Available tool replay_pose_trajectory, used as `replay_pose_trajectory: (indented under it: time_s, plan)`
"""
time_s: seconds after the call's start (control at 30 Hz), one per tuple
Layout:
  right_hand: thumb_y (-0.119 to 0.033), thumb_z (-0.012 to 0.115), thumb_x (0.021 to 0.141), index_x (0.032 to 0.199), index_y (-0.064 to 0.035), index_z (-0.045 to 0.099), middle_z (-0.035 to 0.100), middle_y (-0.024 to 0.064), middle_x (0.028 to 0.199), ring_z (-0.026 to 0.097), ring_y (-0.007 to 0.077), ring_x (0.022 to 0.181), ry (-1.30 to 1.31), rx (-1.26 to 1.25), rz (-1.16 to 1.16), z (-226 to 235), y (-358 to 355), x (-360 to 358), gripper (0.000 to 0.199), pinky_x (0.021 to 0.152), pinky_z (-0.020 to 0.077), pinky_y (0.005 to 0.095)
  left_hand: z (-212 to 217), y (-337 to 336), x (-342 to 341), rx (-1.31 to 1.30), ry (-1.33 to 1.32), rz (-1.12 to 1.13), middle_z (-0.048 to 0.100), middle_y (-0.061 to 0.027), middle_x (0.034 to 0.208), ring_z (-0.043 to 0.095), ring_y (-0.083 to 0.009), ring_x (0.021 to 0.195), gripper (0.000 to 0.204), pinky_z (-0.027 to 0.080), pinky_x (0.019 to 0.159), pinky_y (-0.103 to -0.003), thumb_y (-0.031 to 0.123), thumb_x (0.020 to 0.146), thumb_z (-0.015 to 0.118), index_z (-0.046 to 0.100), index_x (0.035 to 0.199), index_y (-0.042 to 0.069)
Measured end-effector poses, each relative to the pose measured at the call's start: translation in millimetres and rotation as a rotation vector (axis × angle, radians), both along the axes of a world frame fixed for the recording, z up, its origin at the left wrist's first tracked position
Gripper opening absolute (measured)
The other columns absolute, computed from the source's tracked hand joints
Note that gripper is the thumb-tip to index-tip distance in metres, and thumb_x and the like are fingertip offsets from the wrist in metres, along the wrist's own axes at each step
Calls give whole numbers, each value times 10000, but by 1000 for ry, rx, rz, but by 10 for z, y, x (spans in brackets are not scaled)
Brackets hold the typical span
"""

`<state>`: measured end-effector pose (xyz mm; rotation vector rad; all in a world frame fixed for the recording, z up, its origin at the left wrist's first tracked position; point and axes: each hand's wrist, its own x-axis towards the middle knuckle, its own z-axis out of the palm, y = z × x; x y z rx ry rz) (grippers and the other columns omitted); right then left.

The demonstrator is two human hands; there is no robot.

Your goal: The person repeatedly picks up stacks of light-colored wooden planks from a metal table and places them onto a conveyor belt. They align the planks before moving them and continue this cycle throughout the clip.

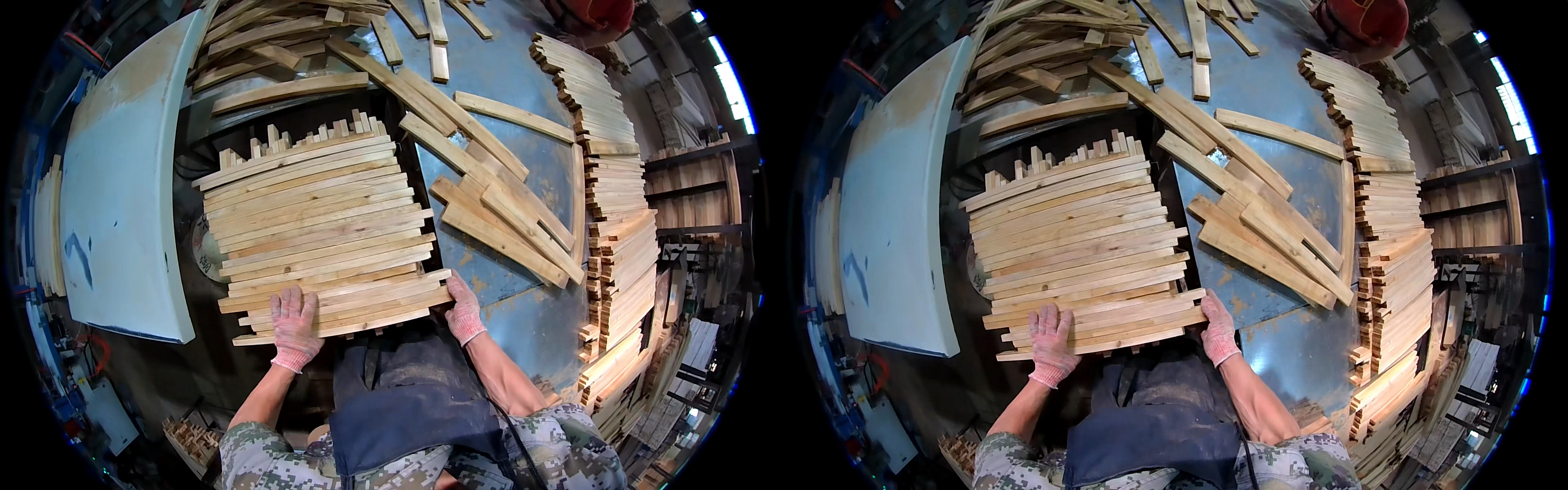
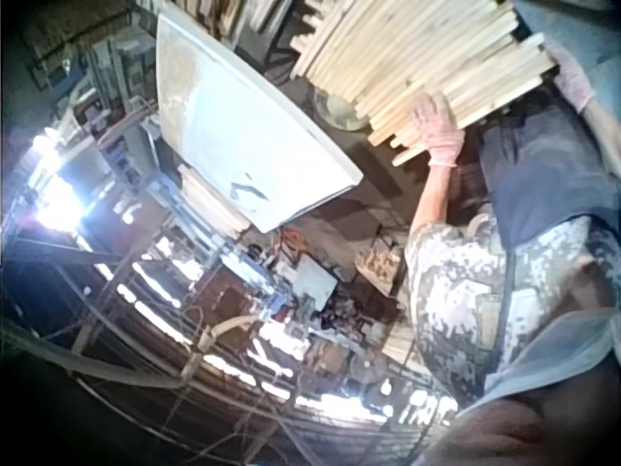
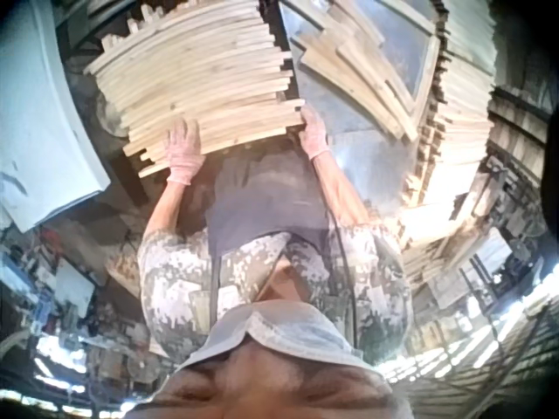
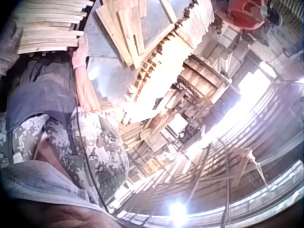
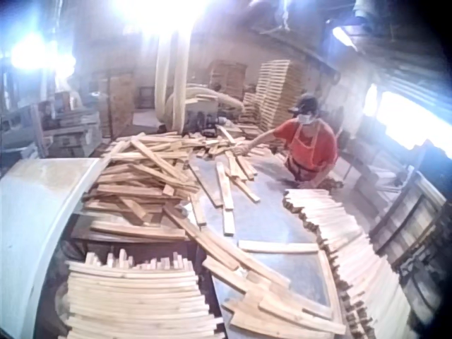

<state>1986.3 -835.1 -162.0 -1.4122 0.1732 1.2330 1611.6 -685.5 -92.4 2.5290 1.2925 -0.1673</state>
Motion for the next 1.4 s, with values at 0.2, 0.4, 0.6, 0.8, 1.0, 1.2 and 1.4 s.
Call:
replay_pose_trajectory:
  time_s: [0.2,0.4,0.6,0.8,1.0,1.2,1.4]
  plan:
    - [-318,662,1066,1565,-82,583,678,85,1410,679,254,1220,6,-9,-9,94,178,124,558,938,625,503,-16,24,120,6,-72,17,441,-266,1626,385,-481,1534,1069,200,1306,-649,279,587,946,513,1555,140]
    - [-286,639,1066,1580,-102,571,683,69,1400,693,246,1193,-10,29,-28,-9,201,97,549,926,638,498,-99,34,116,24,-1,-5,423,-248,1644,367,-457,1553,1108,182,1323,-635,282,576,953,488,1568,116]
    - [-381,624,1094,1656,26,414,526,200,1625,492,278,1493,-182,-94,172,13,105,198,726,1261,316,347,-82,-22,194,45,49,-19,370,-274,1681,309,-476,1584,1244,134,1343,-630,346,585,978,387,1649,92]
    - [-467,534,1138,1674,87,305,446,249,1684,400,305,1570,-442,-72,332,-19,83,-3,804,1281,300,372,-10,-113,393,75,23,-21,342,-292,1685,292,-490,1586,1283,169,1330,-636,348,530,1022,398,1618,75]
    - [-429,549,1133,1664,20,365,538,278,1598,507,380,1488,-657,-16,537,-67,60,46,720,1239,365,387,110,-173,618,-37,131,69,375,-347,1668,316,-516,1577,1312,214,1340,-574,350,609,1023,328,1668,6]
    - [-428,627,1099,1684,-3,360,556,204,1623,516,280,1508,-393,-45,-24,140,-819,575,770,1253,362,349,677,-570,1315,168,395,-149,512,-250,1615,502,-374,1480,758,357,1282,-478,224,949,734,450,1600,-41]
    - [-366,701,1058,1629,39,441,655,199,1488,615,251,1357,-531,-275,-623,-1,-2678,1760,747,1173,460,359,606,-913,2991,-318,-248,-226,420,-282,1683,386,-429,1577,1100,298,1313,-487,170,783,905,309,1687,-22]
